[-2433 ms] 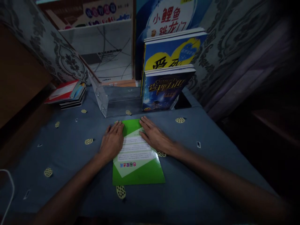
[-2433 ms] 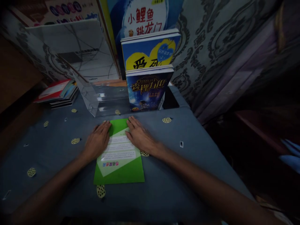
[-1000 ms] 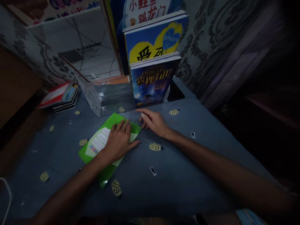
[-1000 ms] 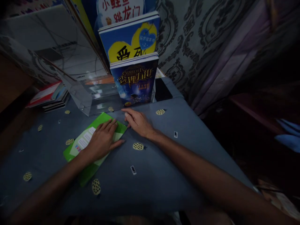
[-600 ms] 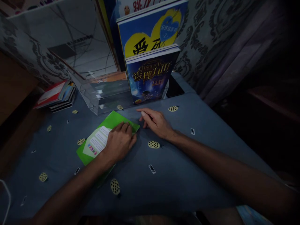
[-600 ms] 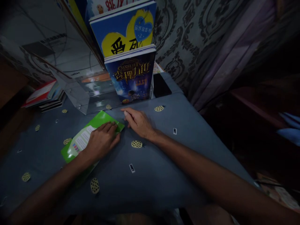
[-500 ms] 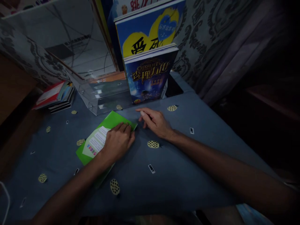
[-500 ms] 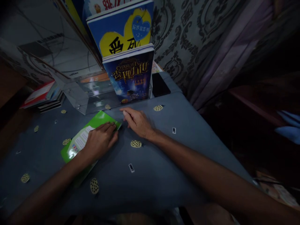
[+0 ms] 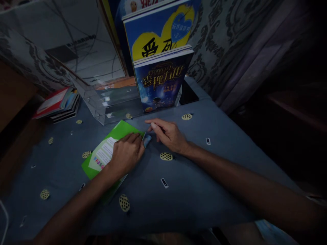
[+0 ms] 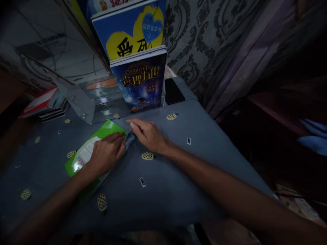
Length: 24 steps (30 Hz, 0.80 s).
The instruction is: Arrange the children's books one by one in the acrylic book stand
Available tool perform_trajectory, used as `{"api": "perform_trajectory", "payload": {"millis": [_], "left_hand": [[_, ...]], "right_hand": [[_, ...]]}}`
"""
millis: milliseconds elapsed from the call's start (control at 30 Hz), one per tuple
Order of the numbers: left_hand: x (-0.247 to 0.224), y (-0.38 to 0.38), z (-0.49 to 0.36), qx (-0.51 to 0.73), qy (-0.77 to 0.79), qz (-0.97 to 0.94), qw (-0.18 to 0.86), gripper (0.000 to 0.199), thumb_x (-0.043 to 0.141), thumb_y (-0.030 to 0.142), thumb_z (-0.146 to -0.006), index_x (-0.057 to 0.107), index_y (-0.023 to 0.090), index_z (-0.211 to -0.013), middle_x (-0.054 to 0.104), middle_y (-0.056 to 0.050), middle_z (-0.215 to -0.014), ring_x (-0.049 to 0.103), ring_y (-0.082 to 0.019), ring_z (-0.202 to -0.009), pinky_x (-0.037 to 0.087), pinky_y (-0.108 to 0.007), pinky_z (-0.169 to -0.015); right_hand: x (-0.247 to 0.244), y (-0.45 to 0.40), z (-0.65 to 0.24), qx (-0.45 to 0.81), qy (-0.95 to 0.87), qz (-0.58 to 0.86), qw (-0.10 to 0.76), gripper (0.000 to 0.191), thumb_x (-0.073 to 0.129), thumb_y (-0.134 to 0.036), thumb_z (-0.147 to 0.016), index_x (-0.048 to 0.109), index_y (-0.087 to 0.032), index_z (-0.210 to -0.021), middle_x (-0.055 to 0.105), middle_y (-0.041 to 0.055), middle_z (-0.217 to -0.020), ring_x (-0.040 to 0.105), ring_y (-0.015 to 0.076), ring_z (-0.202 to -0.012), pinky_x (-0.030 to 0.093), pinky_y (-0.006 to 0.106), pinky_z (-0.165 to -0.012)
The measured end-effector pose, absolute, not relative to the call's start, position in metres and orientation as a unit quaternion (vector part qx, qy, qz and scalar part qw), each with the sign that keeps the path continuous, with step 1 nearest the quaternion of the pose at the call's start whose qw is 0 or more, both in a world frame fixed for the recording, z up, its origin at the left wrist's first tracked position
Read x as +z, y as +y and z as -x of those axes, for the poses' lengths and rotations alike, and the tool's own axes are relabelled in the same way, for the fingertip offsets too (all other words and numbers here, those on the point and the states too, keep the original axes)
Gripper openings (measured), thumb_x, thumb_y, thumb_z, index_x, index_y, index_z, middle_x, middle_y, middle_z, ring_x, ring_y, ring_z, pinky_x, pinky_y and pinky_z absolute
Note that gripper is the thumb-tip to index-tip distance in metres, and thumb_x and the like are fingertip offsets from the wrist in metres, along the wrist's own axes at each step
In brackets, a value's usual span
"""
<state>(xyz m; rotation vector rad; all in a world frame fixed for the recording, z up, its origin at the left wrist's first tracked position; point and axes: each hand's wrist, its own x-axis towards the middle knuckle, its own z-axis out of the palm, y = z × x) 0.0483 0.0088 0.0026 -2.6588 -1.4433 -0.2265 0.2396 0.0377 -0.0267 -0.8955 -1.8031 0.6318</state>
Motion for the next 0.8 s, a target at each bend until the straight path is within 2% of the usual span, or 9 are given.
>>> {"api": "perform_trajectory", "payload": {"millis": [167, 367, 467, 567, 667, 800], "left_hand": [[-0.001, 0.007, -0.049, -0.074, -0.468, 0.878, 0.069, 0.023, 0.055, 0.029, -0.098, 0.072, 0.015, -0.106, 0.075, -0.011, -0.114, 0.070, -0.027, -0.111, 0.060, -0.039, -0.092], [0.002, 0.010, -0.039, -0.053, -0.450, 0.890, 0.044, 0.028, 0.055, 0.033, -0.100, 0.069, 0.016, -0.116, 0.072, -0.011, -0.124, 0.067, -0.027, -0.115, 0.057, -0.042, -0.096], [0.008, 0.016, -0.028, -0.015, -0.480, 0.876, 0.040, 0.035, 0.057, 0.040, -0.099, 0.065, 0.020, -0.127, 0.065, -0.012, -0.135, 0.057, -0.034, -0.130, 0.050, -0.054, -0.104], [0.011, 0.021, -0.020, 0.027, -0.537, 0.843, 0.037, 0.054, 0.057, 0.052, -0.096, 0.055, 0.022, -0.141, 0.054, -0.016, -0.148, 0.042, -0.043, -0.142, 0.045, -0.065, -0.104], [0.012, 0.023, -0.019, 0.051, -0.560, 0.826, 0.033, 0.060, 0.052, 0.057, -0.097, 0.050, 0.023, -0.146, 0.051, -0.017, -0.150, 0.045, -0.043, -0.139, 0.049, -0.061, -0.101], [0.009, 0.023, -0.024, 0.053, -0.579, 0.810, 0.076, 0.059, 0.045, 0.060, -0.098, 0.051, 0.023, -0.145, 0.056, -0.019, -0.143, 0.053, -0.040, -0.129, 0.054, -0.053, -0.092]], "right_hand": [[-0.025, 0.033, -0.237, 0.256, -0.775, 0.341, 0.466, 0.032, 0.041, -0.028, -0.104, 0.068, -0.017, -0.115, 0.071, 0.0023, -0.083, 0.064, 0.0126, -0.067, 0.048, 0.024, -0.063], [-0.032, 0.036, -0.235, 0.194, -0.843, 0.345, 0.364, 0.034, 0.044, -0.028, -0.104, 0.071, -0.016, -0.086, 0.070, 0.0030, -0.071, 0.063, 0.0133, -0.063, 0.045, 0.024, -0.063], [-0.035, 0.038, -0.233, 0.137, -0.859, 0.338, 0.359, 0.032, 0.045, -0.026, -0.102, 0.071, -0.017, -0.087, 0.072, 0.0052, -0.074, 0.064, 0.0156, -0.066, 0.046, 0.027, -0.065], [-0.036, 0.039, -0.231, 0.105, -0.870, 0.334, 0.347, 0.031, 0.046, -0.023, -0.101, 0.071, -0.018, -0.084, 0.071, 0.0064, -0.074, 0.064, 0.0184, -0.068, 0.048, 0.030, -0.066], [-0.036, 0.038, -0.229, 0.103, -0.874, 0.347, 0.322, 0.029, 0.045, -0.020, -0.101, 0.070, -0.018, -0.086, 0.071, 0.0071, -0.077, 0.064, 0.0203, -0.072, 0.051, 0.033, -0.070], [-0.034, 0.039, -0.224, 0.122, -0.879, 0.359, 0.289, 0.027, 0.043, -0.020, -0.102, 0.067, -0.018, -0.090, 0.071, 0.0098, -0.084, 0.065, 0.0237, -0.082, 0.054, 0.037, -0.074]]}}
